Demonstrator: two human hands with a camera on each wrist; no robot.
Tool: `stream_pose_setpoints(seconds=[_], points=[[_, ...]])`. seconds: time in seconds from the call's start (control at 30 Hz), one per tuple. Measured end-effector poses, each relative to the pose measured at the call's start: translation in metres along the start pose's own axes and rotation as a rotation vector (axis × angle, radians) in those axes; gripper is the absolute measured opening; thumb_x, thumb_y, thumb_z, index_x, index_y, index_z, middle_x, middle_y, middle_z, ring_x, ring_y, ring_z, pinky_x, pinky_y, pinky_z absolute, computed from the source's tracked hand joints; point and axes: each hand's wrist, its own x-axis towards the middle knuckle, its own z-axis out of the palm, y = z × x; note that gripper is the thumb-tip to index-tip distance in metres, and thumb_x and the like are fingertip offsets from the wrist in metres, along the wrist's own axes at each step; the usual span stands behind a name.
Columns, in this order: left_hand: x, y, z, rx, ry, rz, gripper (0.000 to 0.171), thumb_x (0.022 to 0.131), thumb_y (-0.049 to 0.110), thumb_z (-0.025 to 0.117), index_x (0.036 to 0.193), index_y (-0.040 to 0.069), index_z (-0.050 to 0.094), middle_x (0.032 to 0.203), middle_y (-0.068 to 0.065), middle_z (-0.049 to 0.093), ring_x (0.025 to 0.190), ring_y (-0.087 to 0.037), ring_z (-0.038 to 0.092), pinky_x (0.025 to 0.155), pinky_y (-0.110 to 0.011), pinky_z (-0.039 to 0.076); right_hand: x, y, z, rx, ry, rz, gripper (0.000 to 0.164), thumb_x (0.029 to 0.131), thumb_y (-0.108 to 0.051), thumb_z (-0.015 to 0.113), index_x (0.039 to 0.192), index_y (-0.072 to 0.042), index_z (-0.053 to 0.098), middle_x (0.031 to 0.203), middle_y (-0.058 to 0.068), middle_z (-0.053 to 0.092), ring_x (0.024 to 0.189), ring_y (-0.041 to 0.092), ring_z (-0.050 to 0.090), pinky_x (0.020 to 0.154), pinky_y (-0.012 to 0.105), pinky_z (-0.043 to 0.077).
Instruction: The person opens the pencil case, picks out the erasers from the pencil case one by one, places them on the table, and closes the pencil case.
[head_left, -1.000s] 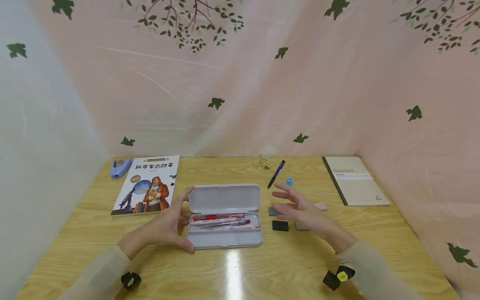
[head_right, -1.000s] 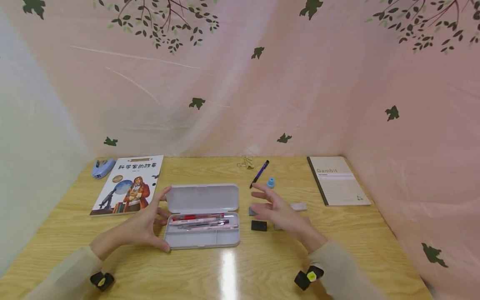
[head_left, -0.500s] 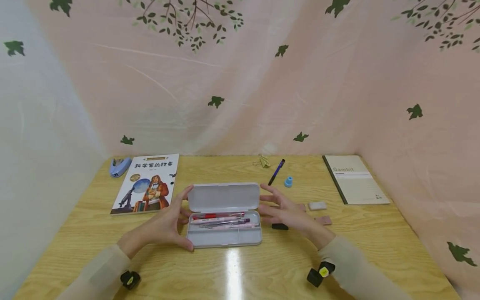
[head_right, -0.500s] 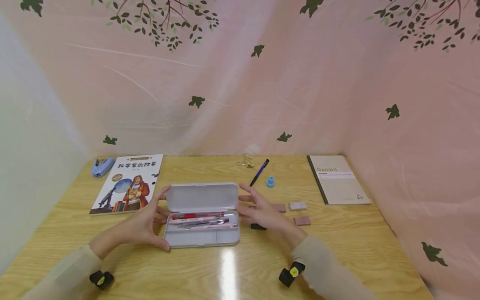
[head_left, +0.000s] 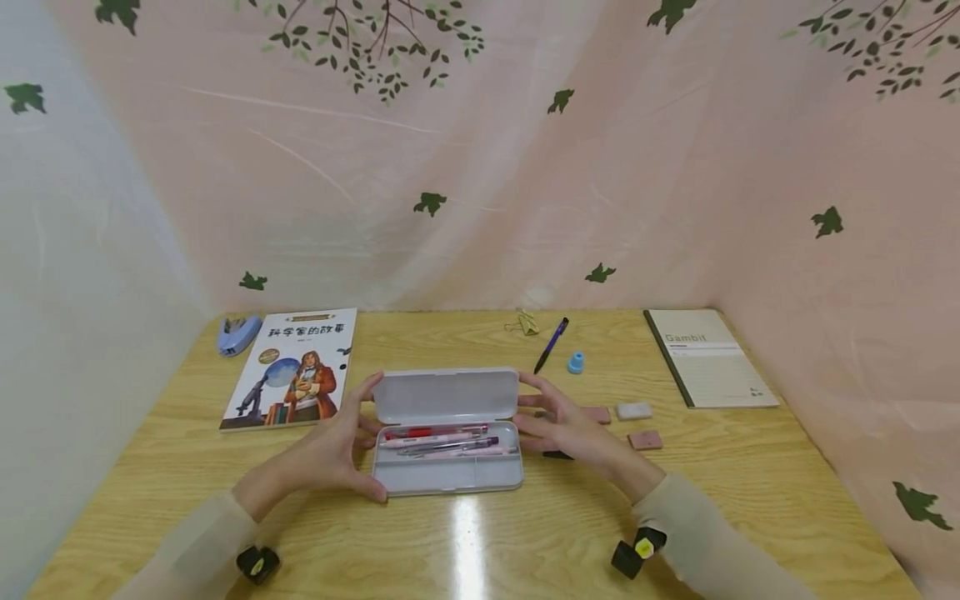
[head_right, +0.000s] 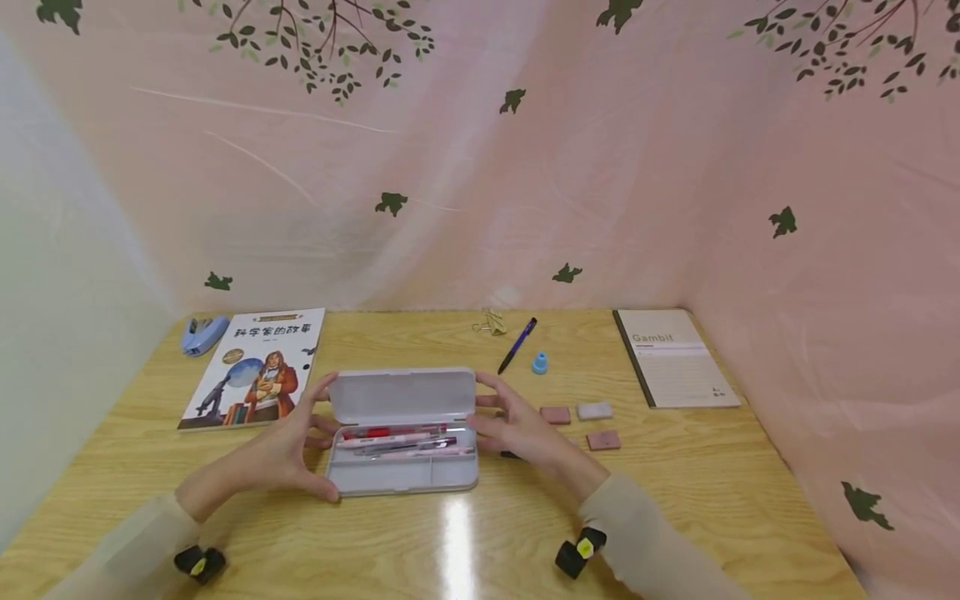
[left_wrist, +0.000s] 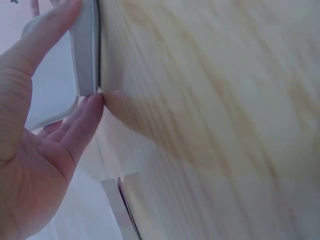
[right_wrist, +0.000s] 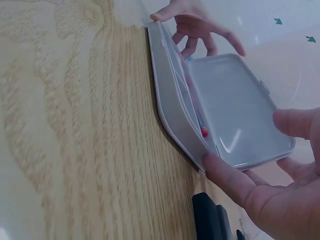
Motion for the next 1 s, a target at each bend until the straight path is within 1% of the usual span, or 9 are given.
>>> stream_pose_setpoints(seconds=[0.2,0.33,0.43,0.5,0.6,0.67,0.73,0.87,1.0], points=[[-0.005,0.008,0.002,0.024,0.034,-0.024,0.147,0.064,0.036,0.098,0.161,0.029,-0.013,0.15,-0.026,0.032,0.115,-0.034,0.065,0.089,-0.045,0.057,-0.002,0.001,-0.003,-0.048,-0.02,0.001,0.058,0.108,-0.032,0.052,0.159,-0.023,0.026,0.156,0.022,0.031,0.137,0.043,0.044,0.102,0.052,0.048],[-0.012,0.016,0.005,0.11,0.052,-0.025,0.138,0.068,0.039,0.095,0.162,0.026,-0.005,0.151,-0.027,0.036,0.112,-0.034,0.067,0.09,-0.05,0.056,-0.006,0.001,-0.004,-0.064,-0.042,0.014,0.054,0.11,-0.04,0.042,0.157,-0.015,0.03,0.159,0.02,0.03,0.141,0.041,0.041,0.104,0.05,0.047],[-0.016,0.021,0.007,0.131,0.03,-0.019,0.122,0.074,0.039,0.091,0.161,0.023,0.007,0.15,-0.026,0.039,0.111,-0.033,0.068,0.09,-0.05,0.056,-0.011,-0.001,-0.004,-0.081,-0.047,0.026,0.057,0.11,-0.043,0.038,0.156,-0.011,0.032,0.158,0.021,0.029,0.137,0.042,0.044,0.102,0.05,0.049],[-0.018,0.022,0.006,0.084,0.01,-0.031,0.108,0.079,0.038,0.087,0.159,0.021,0.017,0.149,-0.022,0.04,0.111,-0.034,0.067,0.089,-0.046,0.057,-0.014,-0.001,-0.004,-0.113,-0.045,0.044,0.058,0.11,-0.046,0.038,0.156,-0.011,0.034,0.155,0.022,0.031,0.129,0.042,0.05,0.097,0.049,0.053],[-0.021,0.022,0.003,-0.057,-0.03,-0.053,0.078,0.09,0.032,0.08,0.151,0.017,0.034,0.145,-0.015,0.039,0.112,-0.035,0.066,0.085,-0.037,0.059,-0.02,-0.001,-0.002,-0.157,-0.061,0.09,0.058,0.109,-0.049,0.038,0.156,-0.014,0.036,0.142,0.024,0.039,0.109,0.037,0.061,0.088,0.048,0.058],[-0.023,0.023,-0.001,-0.161,-0.066,-0.091,0.057,0.098,0.027,0.071,0.146,0.016,0.041,0.143,-0.014,0.037,0.111,-0.035,0.065,0.081,-0.035,0.06,-0.023,0.0,0.0,-0.18,-0.078,0.123,0.056,0.109,-0.048,0.039,0.156,-0.018,0.036,0.134,0.023,0.046,0.095,0.033,0.066,0.081,0.047,0.06],[-0.024,0.023,-0.007,-0.228,-0.115,-0.144,0.044,0.105,0.024,0.06,0.145,0.016,0.044,0.14,-0.016,0.039,0.104,-0.034,0.066,0.076,-0.035,0.06,-0.025,0.002,0.002,-0.195,-0.092,0.146,0.055,0.108,-0.047,0.043,0.156,-0.021,0.034,0.126,0.022,0.052,0.084,0.032,0.069,0.074,0.047,0.061],[-0.026,0.023,-0.016,-0.296,-0.222,-0.289,0.043,0.111,0.03,0.041,0.152,0.017,0.036,0.133,-0.018,0.048,0.092,-0.032,0.065,0.069,-0.039,0.058,-0.028,0.006,0.004,-0.196,-0.098,0.175,0.06,0.106,-0.04,0.054,0.158,-0.026,0.029,0.117,0.02,0.057,0.077,0.035,0.071,0.068,0.047,0.062],[-0.028,0.017,-0.019,-0.375,-0.304,-0.355,0.048,0.112,0.032,0.036,0.158,0.02,0.026,0.121,-0.018,0.057,0.087,-0.033,0.065,0.067,-0.039,0.057,-0.029,0.008,0.005,-0.168,-0.105,0.196,0.068,0.103,-0.036,0.062,0.16,-0.026,0.025,0.113,0.021,0.059,0.079,0.038,0.072,0.067,0.048,0.061]])
